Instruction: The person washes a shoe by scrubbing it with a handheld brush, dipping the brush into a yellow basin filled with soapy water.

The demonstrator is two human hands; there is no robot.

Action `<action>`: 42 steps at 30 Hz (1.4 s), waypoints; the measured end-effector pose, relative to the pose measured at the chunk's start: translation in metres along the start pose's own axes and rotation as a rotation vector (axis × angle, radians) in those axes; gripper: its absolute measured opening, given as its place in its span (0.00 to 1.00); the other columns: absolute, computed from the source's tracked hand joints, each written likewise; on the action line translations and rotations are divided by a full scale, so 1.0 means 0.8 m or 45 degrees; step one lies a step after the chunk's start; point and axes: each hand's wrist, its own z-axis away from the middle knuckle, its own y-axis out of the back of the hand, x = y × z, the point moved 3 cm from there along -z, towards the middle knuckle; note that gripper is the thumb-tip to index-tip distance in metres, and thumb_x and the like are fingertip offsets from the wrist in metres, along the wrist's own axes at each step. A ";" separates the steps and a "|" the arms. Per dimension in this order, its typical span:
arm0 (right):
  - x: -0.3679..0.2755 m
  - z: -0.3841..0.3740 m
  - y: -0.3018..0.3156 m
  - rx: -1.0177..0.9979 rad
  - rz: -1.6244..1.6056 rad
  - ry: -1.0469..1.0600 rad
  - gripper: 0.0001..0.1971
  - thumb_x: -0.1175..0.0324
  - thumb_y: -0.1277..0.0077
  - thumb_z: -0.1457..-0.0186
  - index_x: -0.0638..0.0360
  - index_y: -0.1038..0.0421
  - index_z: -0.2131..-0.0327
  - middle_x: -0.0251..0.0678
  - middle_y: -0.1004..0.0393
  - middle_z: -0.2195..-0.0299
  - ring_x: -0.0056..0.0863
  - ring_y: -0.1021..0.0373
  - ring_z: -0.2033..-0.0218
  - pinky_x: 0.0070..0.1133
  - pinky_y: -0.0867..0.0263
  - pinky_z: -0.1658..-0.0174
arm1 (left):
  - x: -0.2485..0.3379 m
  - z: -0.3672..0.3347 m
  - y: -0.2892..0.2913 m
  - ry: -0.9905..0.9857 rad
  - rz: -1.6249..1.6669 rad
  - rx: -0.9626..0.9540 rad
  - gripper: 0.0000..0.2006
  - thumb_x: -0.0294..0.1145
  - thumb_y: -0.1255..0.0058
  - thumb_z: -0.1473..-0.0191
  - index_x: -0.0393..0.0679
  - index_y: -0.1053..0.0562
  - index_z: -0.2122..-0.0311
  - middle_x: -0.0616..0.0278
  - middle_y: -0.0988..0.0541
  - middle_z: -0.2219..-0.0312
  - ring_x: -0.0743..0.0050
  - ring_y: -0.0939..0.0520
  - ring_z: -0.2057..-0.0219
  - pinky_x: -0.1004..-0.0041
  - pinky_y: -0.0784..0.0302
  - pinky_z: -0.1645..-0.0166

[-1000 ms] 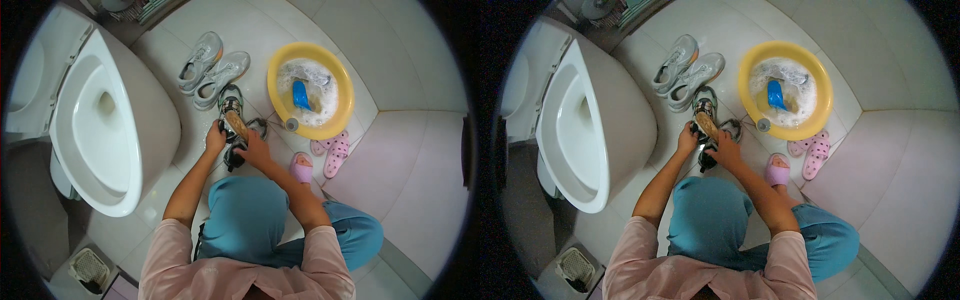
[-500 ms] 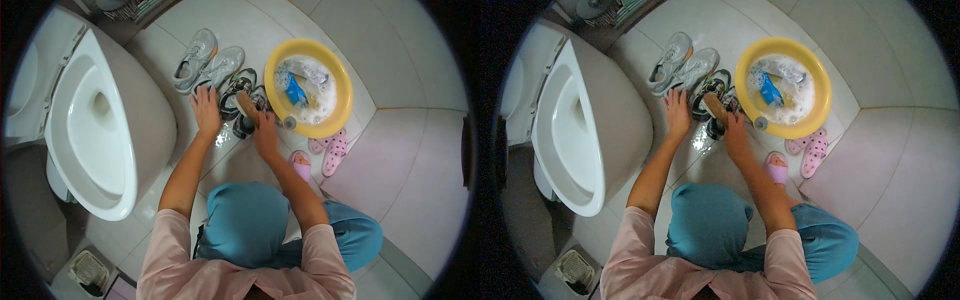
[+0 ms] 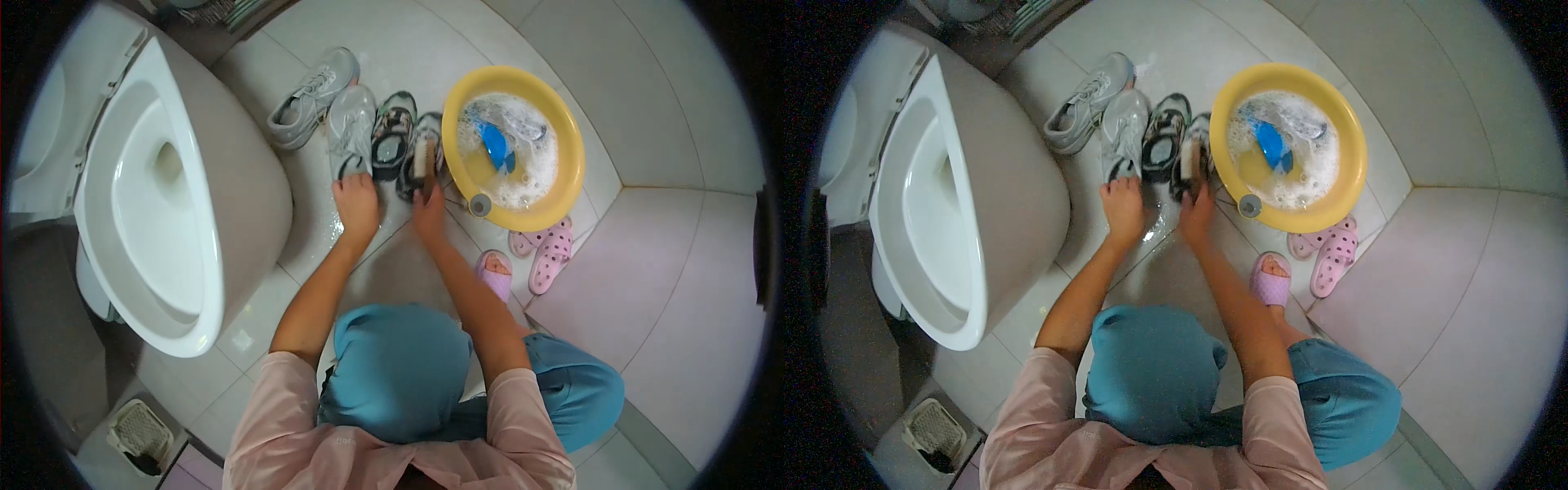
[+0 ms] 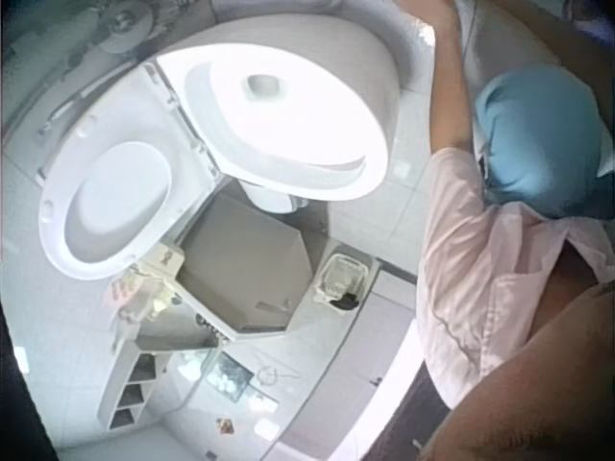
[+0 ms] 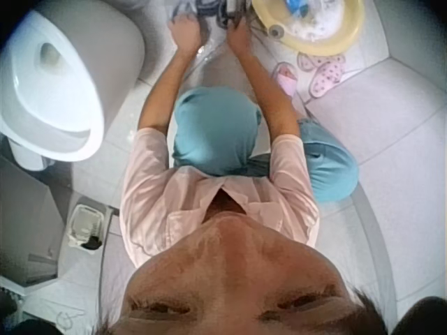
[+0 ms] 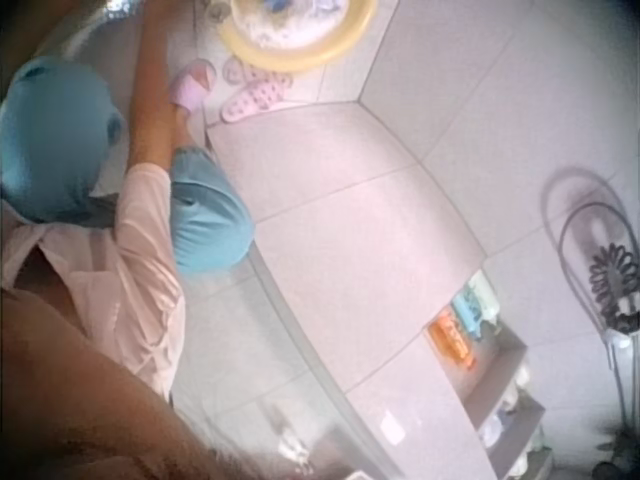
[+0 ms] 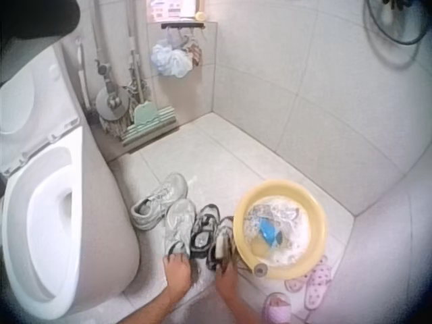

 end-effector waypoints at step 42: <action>-0.074 0.013 -0.051 -0.644 0.625 -0.348 0.15 0.65 0.48 0.51 0.62 0.32 0.61 0.50 0.26 0.62 0.48 0.30 0.57 0.38 0.35 0.55 | -0.050 0.053 -0.029 0.508 0.957 -0.010 0.15 0.22 0.47 0.58 0.36 0.33 0.61 0.46 0.29 0.63 0.42 0.26 0.61 0.59 0.30 0.57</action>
